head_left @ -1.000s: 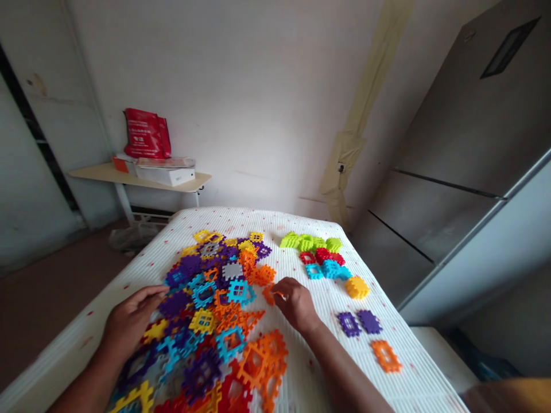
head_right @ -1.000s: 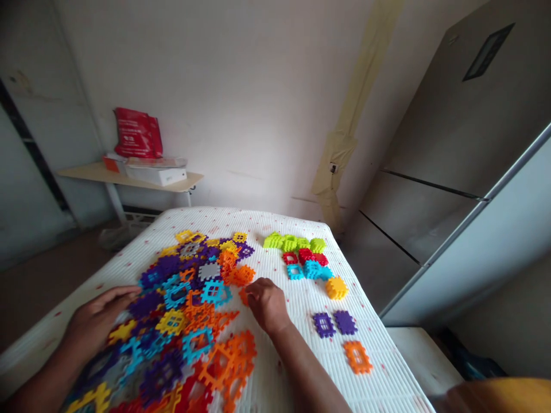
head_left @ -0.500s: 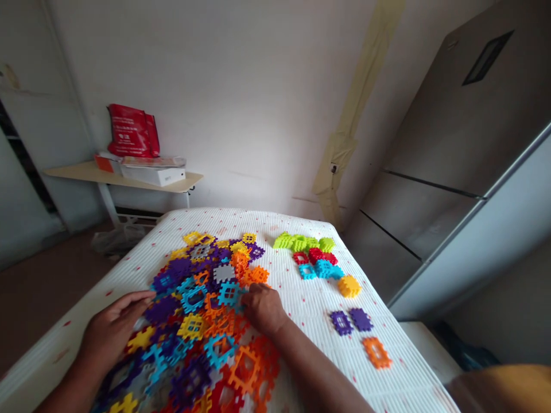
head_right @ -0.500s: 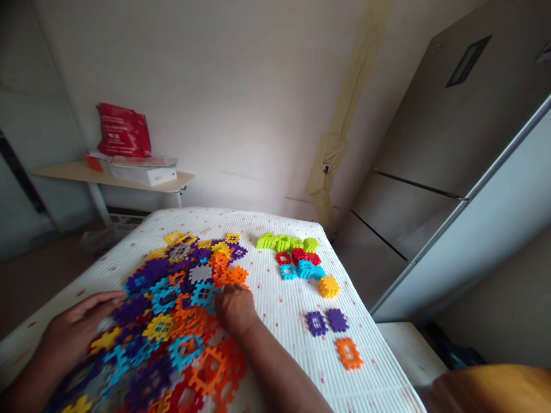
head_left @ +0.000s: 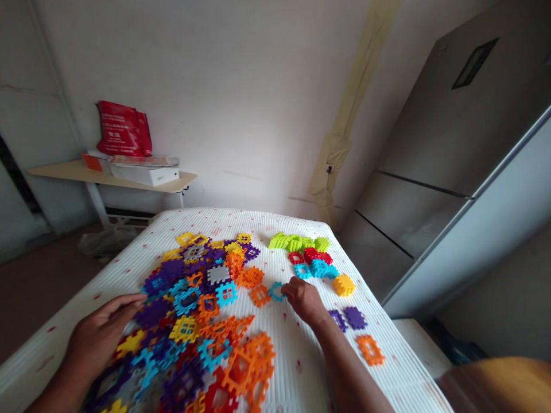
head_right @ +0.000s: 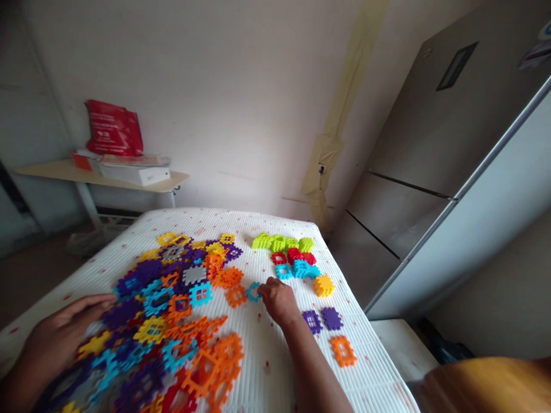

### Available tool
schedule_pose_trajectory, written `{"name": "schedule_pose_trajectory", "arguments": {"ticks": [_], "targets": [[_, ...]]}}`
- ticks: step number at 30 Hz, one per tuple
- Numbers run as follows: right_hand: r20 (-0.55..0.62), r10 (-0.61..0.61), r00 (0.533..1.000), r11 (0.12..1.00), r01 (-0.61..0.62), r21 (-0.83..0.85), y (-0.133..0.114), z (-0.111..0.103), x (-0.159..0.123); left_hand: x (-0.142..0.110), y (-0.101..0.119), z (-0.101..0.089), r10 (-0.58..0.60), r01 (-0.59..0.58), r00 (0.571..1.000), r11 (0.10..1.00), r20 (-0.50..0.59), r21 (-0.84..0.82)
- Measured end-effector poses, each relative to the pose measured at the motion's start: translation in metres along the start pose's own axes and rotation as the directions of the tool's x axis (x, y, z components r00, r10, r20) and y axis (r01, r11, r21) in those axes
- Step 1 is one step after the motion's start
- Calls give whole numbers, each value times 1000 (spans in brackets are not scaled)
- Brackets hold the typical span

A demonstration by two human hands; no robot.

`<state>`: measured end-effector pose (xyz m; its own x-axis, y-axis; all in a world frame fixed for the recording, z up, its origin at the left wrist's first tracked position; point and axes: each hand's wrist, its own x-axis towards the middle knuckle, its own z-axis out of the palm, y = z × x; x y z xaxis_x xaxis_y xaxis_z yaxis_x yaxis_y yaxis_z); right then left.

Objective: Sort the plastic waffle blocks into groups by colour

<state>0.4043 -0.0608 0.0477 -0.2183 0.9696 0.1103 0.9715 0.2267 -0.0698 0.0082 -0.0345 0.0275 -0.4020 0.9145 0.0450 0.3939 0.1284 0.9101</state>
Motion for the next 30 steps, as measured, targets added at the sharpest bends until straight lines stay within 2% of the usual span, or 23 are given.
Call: {"name": "schedule_pose_trajectory", "arguments": {"ticks": [4,9,14,18,20,22,25,27,30], "targets": [[-8,64,998,995,-63,71,14,5,-5,-3,6,-1,-24,24,1000,999,-2,37],[-67,186,980,960,-167,226,12,1,-8,-5,10,-2,-19,20,1000,999,-10,45],[13,108,994,939,-106,328,7,-4,-10,-3,12,-2,-30,30,1000,998,-1,47],[0,139,990,941,-132,311,6,2,-9,-2,8,-1,-49,48,999,999,22,25],[-41,161,986,939,-141,314,9,5,-7,-1,5,-1,-61,60,998,998,33,26],[-141,207,968,941,-158,298,15,7,-5,0,2,-1,-66,64,997,997,44,40],[-311,293,904,945,-223,239,27,6,1,2,0,0,-61,58,997,997,50,60],[-345,333,878,939,-275,206,36,4,5,3,-1,-1,-61,58,997,996,52,71],[-320,354,879,934,-315,166,44,4,10,3,-1,-1,-59,55,997,995,48,81]]}}
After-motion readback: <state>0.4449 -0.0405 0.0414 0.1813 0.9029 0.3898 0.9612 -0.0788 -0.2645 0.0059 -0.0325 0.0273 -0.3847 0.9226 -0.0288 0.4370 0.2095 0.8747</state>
